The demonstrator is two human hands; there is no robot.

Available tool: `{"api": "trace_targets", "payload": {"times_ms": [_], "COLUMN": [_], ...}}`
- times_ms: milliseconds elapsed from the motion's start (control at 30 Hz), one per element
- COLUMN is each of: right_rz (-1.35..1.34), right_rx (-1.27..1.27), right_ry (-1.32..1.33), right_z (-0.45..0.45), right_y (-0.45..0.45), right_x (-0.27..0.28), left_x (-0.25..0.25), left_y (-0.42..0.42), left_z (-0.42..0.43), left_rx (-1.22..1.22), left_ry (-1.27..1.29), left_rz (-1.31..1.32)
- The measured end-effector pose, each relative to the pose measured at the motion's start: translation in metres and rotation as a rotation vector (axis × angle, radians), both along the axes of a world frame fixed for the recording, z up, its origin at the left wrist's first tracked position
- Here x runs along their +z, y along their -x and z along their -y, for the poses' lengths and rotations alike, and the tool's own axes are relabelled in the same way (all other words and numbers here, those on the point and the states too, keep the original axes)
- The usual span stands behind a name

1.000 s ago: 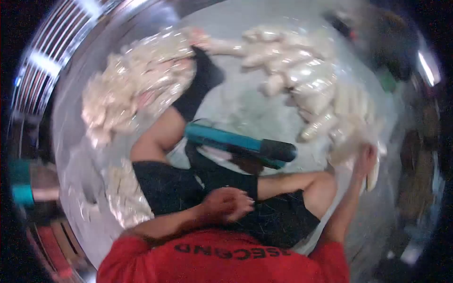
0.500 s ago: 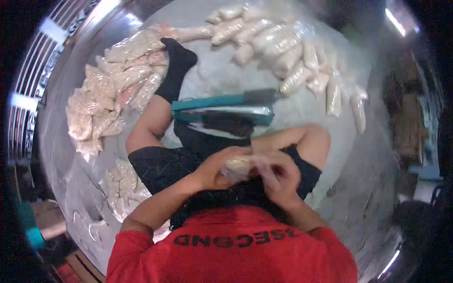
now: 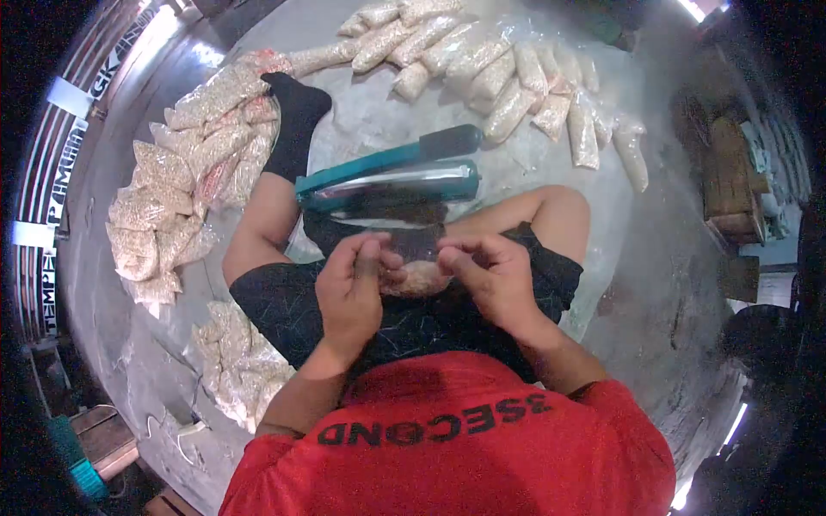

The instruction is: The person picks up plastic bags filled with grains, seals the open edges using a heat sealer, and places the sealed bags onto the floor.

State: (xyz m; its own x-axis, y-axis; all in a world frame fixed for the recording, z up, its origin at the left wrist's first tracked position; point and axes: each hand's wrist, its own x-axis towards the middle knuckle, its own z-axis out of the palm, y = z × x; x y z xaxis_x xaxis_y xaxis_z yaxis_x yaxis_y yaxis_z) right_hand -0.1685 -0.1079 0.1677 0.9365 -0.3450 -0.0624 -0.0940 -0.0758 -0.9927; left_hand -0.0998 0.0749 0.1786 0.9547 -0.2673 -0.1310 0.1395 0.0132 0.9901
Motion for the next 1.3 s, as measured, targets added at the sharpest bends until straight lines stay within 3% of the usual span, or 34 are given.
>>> {"api": "trace_targets", "payload": {"times_ms": [33,100,200,267,433,467,567,700,733,800,833,900,933,1000,1067,1200,1300], "right_rz": [-0.028,-0.085,-0.158,-0.181,-0.223,-0.3,-0.224,-0.245,-0.263,-0.286,-0.248,-0.217,-0.157,-0.106,-0.225,-0.25,-0.309], "right_rx": [-0.033,-0.043,-0.108,-0.158,-0.374,-0.4,-0.433,-0.463,-0.447,-0.427,-0.447,-0.466,-0.494,-0.518,-0.459,-0.445,-0.418], "right_ry": [-0.125,-0.054,0.041,0.067,-0.197,0.044,0.158,0.223,0.138,0.053,0.087,0.125,0.252,0.379,0.027,-0.001,0.118], "right_z": [-0.001,0.005,0.015,0.018,0.009,0.009,0.013,0.007,0.007,0.009,0.011,0.014,0.015,0.014,0.012,0.016,0.018], "right_y": [-0.002,-0.014,-0.045,-0.069,-0.125,-0.127,-0.135,-0.133,-0.135,-0.139,-0.141,-0.14,-0.14,-0.138,-0.139,-0.137,-0.133], "right_x": [0.0,-0.01,-0.052,-0.089,-0.122,-0.118,-0.169,-0.155,-0.15,-0.157,-0.172,-0.191,-0.195,-0.196,-0.186,-0.176,-0.148], "left_x": [0.003,-0.011,-0.05,-0.068,-0.145,-0.157,-0.164,-0.177,-0.172,-0.156,-0.152,-0.147,-0.146,-0.145,-0.144,-0.192,-0.202], "left_y": [-0.008,-0.023,-0.047,-0.065,-0.118,-0.122,-0.119,-0.12,-0.121,-0.123,-0.122,-0.114,-0.109,-0.095,-0.089,-0.097,-0.098], "left_z": [0.0,0.005,0.02,0.033,0.062,0.065,0.072,0.069,0.07,0.072,0.07,0.067,0.067,0.07,0.076,0.072,0.075], "left_rx": [-0.066,-0.08,0.039,0.134,0.159,0.186,0.28,0.316,0.321,0.293,0.296,0.185,0.185,0.236,0.287,0.297,0.295], "left_ry": [0.014,0.015,-0.013,0.124,0.2,0.155,0.044,0.188,0.189,-0.052,-0.053,0.325,0.326,-0.123,-0.158,-0.047,0.021], "left_rz": [-0.085,-0.204,-0.35,-0.493,-0.554,-0.535,-0.469,-0.384,-0.387,-0.349,-0.356,-0.564,-0.571,-0.31,-0.296,-0.321,-0.333]}}
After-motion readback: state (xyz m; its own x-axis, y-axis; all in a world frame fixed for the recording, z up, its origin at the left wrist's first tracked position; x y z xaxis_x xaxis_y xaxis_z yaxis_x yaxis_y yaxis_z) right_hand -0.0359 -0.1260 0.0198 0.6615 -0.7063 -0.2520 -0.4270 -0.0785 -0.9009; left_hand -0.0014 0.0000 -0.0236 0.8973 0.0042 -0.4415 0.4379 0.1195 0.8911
